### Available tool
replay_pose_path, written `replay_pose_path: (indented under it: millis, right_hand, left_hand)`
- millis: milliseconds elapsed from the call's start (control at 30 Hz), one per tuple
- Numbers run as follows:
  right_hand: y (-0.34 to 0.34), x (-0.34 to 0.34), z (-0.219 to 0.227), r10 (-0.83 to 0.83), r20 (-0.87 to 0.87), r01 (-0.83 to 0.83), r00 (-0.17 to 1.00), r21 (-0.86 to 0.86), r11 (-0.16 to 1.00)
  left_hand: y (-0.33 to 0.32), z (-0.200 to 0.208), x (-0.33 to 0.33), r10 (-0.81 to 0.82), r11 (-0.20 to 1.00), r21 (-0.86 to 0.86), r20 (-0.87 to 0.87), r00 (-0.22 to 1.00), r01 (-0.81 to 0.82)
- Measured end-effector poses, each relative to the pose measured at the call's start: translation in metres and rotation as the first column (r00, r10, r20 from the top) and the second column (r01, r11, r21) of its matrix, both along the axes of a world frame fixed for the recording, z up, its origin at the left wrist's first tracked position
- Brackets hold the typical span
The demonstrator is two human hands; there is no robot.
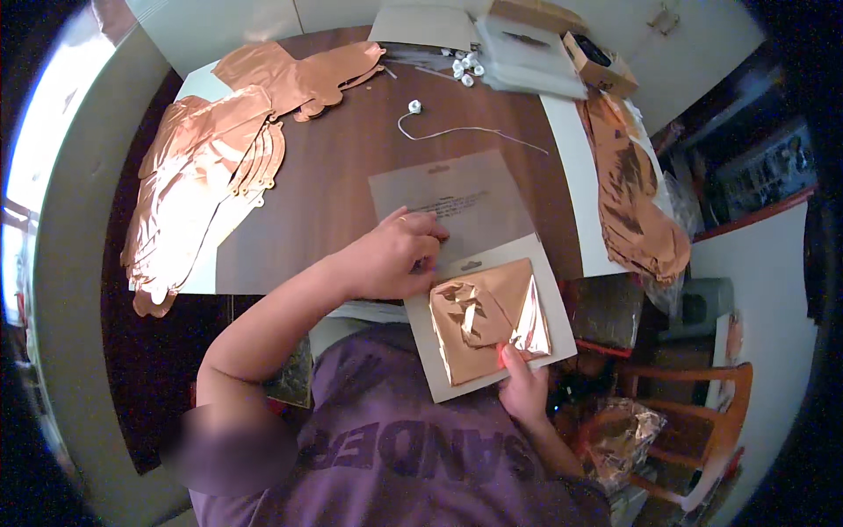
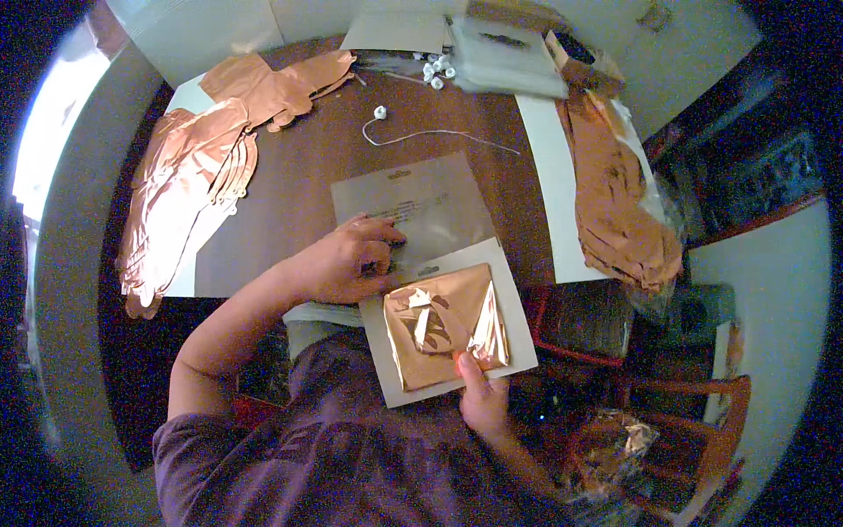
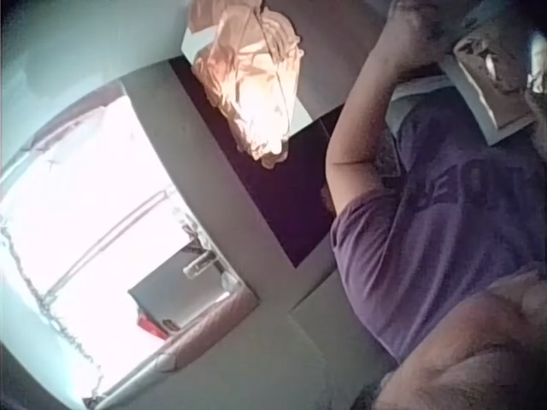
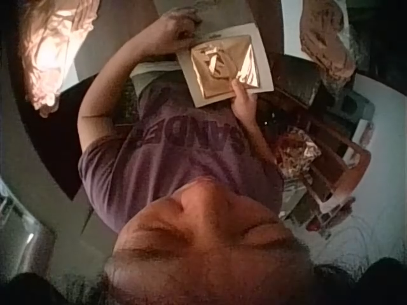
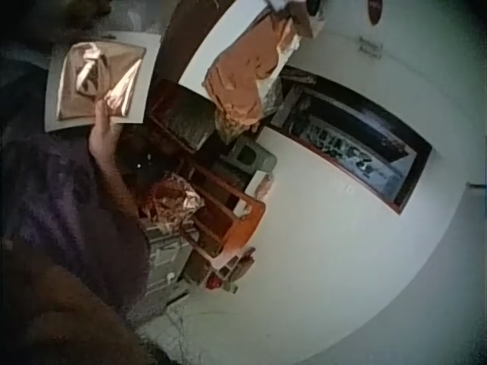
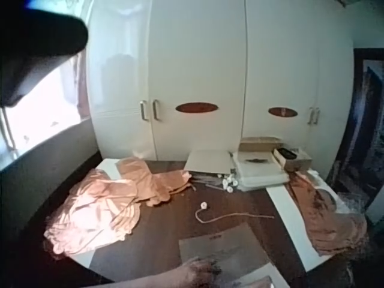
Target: Folding and placing metallic balloons into plastic sleeves with cardboard backing.
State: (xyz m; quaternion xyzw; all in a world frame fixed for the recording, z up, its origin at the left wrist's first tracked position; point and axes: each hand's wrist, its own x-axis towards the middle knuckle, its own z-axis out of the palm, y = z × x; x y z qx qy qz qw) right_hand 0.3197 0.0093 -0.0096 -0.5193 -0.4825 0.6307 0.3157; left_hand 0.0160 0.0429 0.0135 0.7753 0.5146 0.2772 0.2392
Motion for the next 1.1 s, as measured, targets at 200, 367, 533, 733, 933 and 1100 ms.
replay_pose_path:
  millis: [200, 367, 533, 733, 933, 1100]
  right_hand:
    - [-0.001, -0.013, -0.027, 0.017, -0.068, -0.010, 0.998, 0.103, 0.995]
    - [0.003, -0.029, -0.041, 0.076, -0.086, -0.074, 0.993, 0.022, 0.997]
    - [0.003, -0.042, -0.020, 0.064, -0.225, -0.120, 0.972, -0.246, 0.962]
    - [0.005, -0.051, -0.016, -0.017, -0.316, -0.105, 0.949, -0.363, 0.926]
    - [0.000, -0.053, -0.021, -0.009, -0.308, -0.095, 0.951, -0.321, 0.942]
    - [-0.004, -0.055, -0.011, 0.052, -0.219, -0.126, 0.974, -0.337, 0.933]
  left_hand:
    - [-0.003, 0.015, 0.011, -0.061, 0.985, 0.151, -0.175, 0.983, 0.088]
    - [0.002, 0.004, 0.012, 0.091, 0.981, 0.184, -0.160, 0.983, -0.061]
    - [0.011, 0.001, 0.015, 0.122, 0.949, 0.312, -0.223, 0.967, -0.047]
    - [-0.009, 0.005, 0.013, 0.230, 0.850, 0.514, -0.161, 0.960, -0.118]
    - [-0.034, 0.000, 0.003, 0.563, 0.625, -0.536, 0.813, -0.148, -0.568]
    - [-0.049, 0.009, 0.016, 0.743, 0.647, -0.724, 0.669, -0.017, -0.237]
